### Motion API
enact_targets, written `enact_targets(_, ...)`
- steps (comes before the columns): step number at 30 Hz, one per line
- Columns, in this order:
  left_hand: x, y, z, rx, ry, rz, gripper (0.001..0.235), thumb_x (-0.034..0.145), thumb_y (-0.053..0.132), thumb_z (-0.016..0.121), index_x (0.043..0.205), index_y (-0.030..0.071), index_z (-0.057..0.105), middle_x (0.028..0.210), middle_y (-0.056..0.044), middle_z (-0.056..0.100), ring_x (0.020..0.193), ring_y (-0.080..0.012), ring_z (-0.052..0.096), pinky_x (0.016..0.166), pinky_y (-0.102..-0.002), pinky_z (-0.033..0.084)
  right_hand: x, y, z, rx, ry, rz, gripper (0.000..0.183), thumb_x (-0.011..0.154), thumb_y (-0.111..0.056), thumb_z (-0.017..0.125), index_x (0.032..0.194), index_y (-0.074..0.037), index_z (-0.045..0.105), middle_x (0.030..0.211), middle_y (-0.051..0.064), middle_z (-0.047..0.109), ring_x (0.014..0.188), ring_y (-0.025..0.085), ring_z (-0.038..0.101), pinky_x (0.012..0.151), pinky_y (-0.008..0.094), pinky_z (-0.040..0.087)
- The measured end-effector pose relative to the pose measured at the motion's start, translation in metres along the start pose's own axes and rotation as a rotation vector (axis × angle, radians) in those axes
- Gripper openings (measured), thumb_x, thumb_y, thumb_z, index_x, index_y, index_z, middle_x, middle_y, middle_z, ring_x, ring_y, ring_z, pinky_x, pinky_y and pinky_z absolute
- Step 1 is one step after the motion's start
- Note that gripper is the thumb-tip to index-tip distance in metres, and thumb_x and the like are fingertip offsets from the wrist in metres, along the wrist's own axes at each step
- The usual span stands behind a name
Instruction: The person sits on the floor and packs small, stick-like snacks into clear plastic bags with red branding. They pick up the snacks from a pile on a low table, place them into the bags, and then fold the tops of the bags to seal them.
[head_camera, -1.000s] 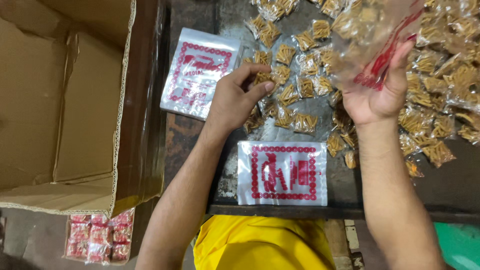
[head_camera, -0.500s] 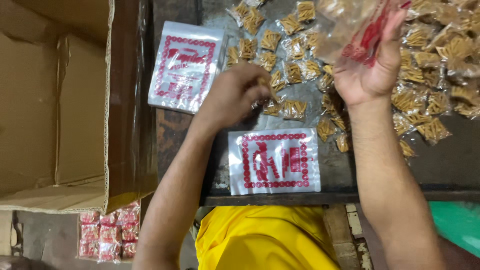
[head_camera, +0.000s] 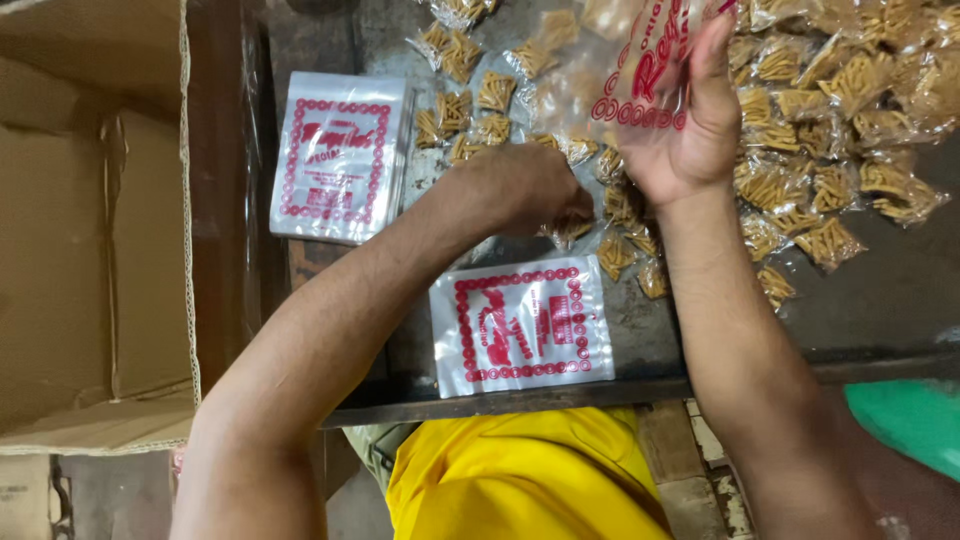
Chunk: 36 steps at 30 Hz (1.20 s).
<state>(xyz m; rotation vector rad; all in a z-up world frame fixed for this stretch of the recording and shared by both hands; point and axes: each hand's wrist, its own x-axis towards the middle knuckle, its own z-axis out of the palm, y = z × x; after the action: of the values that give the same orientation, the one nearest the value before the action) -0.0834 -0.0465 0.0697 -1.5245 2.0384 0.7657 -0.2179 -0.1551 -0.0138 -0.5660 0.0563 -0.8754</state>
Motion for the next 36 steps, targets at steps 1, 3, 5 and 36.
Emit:
enact_targets(1,0.001,-0.003,0.006,0.000,-0.007,0.003,0.048,0.107,0.025,0.063,0.153,0.040,0.059,0.131,-0.004,0.071,0.114,-0.0324,0.069,0.090,-0.050,0.062,-0.001,0.000,-0.001,0.004,0.007,0.000,0.037,0.104,-0.041,0.077,0.129,-0.014,0.077,0.124,0.003,0.080,0.115,0.018,0.076,0.109,0.039,0.063)
enact_targets(3,0.002,-0.010,0.016,-0.046,0.114,0.074,0.027,0.104,0.017,0.068,0.131,0.016,0.065,0.106,-0.013,0.076,0.099,-0.0321,0.074,0.082,-0.051,0.066,0.000,0.000,-0.002,-0.026,-0.068,-0.005,0.038,0.110,-0.042,0.072,0.137,-0.016,0.076,0.127,0.003,0.080,0.117,0.020,0.076,0.108,0.042,0.064)
enact_targets(5,0.002,-0.012,0.026,-0.147,0.202,0.051,0.032,0.102,0.020,0.071,0.133,0.018,0.065,0.110,-0.013,0.075,0.101,-0.0324,0.073,0.084,-0.053,0.065,-0.001,0.002,0.001,-0.029,-0.014,0.011,0.044,0.105,-0.043,0.077,0.138,-0.014,0.074,0.124,0.003,0.079,0.108,0.018,0.075,0.097,0.038,0.063)
enact_targets(36,0.088,0.059,0.117,-0.359,1.192,-0.532,0.057,0.089,0.047,0.081,0.116,0.000,0.065,0.112,-0.018,0.053,0.082,-0.0400,0.068,0.065,-0.051,0.058,-0.001,0.001,-0.024,0.038,0.033,0.015,0.036,0.105,-0.041,0.077,0.132,-0.018,0.077,0.135,0.000,0.078,0.120,0.015,0.075,0.100,0.035,0.064)
